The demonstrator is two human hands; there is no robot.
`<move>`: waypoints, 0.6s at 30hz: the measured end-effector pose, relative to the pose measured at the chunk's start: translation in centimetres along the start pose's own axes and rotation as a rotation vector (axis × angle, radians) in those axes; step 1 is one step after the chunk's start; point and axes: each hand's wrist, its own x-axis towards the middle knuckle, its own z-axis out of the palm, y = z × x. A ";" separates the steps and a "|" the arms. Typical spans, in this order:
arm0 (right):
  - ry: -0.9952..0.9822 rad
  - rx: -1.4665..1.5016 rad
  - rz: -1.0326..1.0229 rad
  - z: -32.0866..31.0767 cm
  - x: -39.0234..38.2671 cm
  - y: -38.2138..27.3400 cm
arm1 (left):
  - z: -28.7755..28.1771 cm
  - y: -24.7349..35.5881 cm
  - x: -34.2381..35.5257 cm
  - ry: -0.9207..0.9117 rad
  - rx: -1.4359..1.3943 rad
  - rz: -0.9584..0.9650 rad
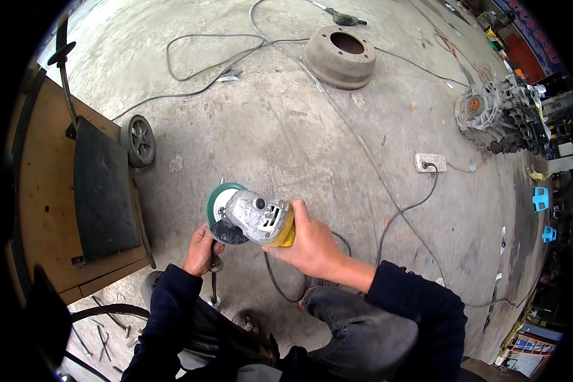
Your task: The person uses an angle grinder to sand a damaged area on the side of a beige van. They then use a pneumatic hammer to chip away at the bodywork and a welding torch to heat the metal surface. The person switches between tools to prepare the vehicle panel for further repair.
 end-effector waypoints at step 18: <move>0.035 -0.003 0.001 0.5 0.2 0.2 | -0.4 0.2 -0.3 -0.009 0.047 -0.009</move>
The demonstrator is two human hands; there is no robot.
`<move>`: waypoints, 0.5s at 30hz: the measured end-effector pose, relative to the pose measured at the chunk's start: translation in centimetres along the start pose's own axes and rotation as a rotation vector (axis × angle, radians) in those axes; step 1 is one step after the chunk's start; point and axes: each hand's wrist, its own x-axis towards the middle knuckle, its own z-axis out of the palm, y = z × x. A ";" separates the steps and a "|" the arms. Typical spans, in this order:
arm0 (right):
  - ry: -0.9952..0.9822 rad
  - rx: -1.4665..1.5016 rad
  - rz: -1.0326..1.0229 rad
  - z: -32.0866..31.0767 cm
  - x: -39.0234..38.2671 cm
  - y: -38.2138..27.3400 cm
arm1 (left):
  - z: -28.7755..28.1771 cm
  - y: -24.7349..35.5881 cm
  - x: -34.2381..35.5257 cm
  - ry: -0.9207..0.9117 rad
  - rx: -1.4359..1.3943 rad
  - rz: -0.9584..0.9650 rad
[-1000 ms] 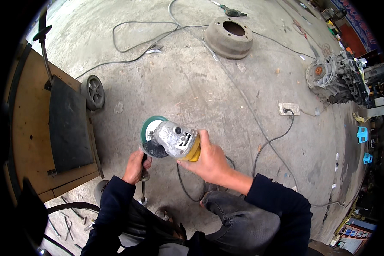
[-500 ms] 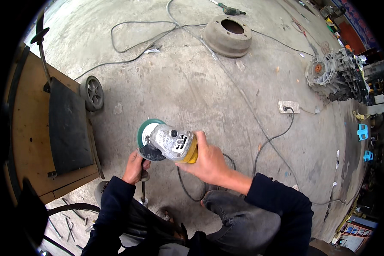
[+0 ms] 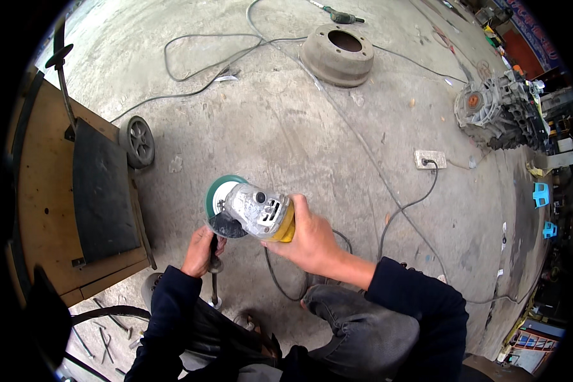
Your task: The person uses an angle grinder to sand a damaged area on the side of a beige van. They then use a pneumatic hammer to chip away at the bodywork and a welding torch to heat the metal surface. The person switches between tools to prepare the vehicle panel for further repair.
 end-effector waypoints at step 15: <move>-0.040 -0.009 0.015 -0.2 -0.2 -0.5 | -0.1 -0.4 0.6 -0.008 -0.067 -0.033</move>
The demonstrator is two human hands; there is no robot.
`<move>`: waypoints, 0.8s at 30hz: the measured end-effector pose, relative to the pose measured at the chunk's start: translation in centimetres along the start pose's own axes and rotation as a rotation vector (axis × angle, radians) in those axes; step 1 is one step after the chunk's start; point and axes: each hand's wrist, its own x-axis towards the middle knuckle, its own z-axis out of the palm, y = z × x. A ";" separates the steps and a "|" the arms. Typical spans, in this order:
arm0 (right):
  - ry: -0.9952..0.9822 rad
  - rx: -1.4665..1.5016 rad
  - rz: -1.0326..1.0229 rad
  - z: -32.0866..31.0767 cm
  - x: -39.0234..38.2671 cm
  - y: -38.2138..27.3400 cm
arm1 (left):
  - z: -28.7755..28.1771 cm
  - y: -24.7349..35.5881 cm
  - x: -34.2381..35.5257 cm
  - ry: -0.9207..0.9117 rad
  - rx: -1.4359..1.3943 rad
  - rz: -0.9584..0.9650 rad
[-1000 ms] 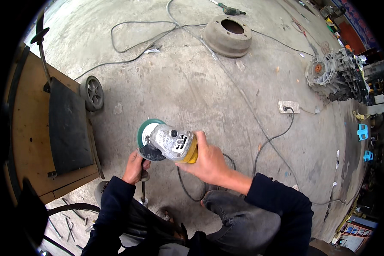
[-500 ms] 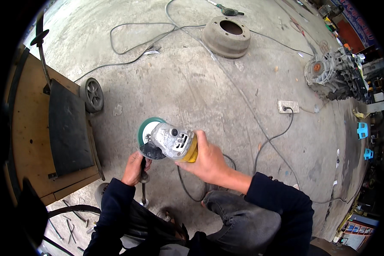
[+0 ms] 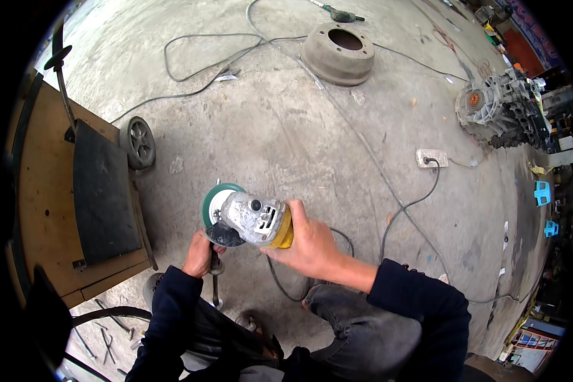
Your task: The person uses an angle grinder to sand a damaged area on the side of a beige van. They then use a pneumatic hammer to chip away at the bodywork and a welding torch to heat the metal surface. The person switches between tools to prepare the vehicle panel for further repair.
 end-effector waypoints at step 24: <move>0.045 0.034 -0.021 0.4 0.1 0.1 | -0.3 1.1 -1.0 -0.087 -0.025 0.003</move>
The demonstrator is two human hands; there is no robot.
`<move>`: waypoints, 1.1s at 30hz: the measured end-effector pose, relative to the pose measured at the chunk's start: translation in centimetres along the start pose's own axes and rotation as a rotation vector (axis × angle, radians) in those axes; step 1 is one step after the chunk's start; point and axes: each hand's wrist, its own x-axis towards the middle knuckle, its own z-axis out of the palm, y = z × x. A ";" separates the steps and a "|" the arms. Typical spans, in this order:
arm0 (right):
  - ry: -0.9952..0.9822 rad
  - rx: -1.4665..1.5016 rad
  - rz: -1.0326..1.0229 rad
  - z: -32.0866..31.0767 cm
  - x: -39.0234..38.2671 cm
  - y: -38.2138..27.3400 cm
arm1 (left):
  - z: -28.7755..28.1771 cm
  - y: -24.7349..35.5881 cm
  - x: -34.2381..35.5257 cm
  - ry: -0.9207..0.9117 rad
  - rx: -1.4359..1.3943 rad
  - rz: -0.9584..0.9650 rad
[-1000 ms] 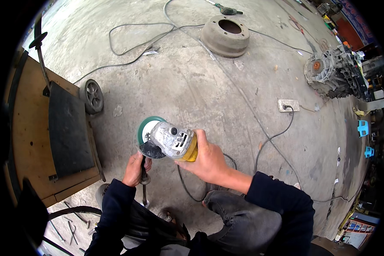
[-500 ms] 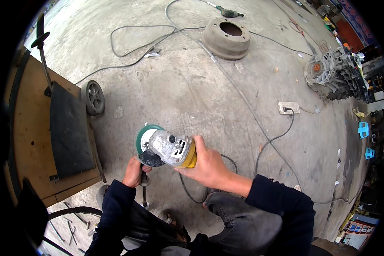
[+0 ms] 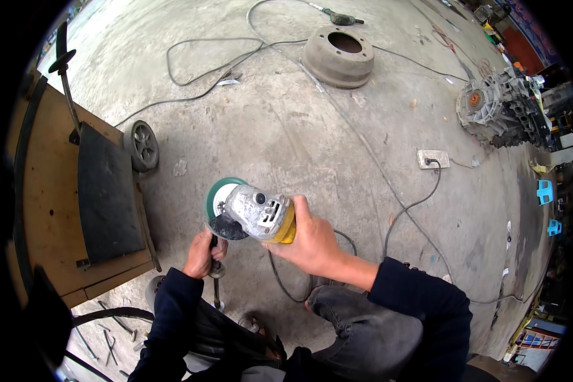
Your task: The person uses an angle grinder to sand a damaged area on the side of a beige van. They then use a pneumatic hammer to chip away at the bodywork and a welding torch to heat the metal surface. The person switches between tools to prepare the vehicle panel for further repair.
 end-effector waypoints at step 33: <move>-0.016 0.023 0.025 -0.6 -1.0 0.1 | 0.7 0.3 -0.3 0.041 -0.001 -0.080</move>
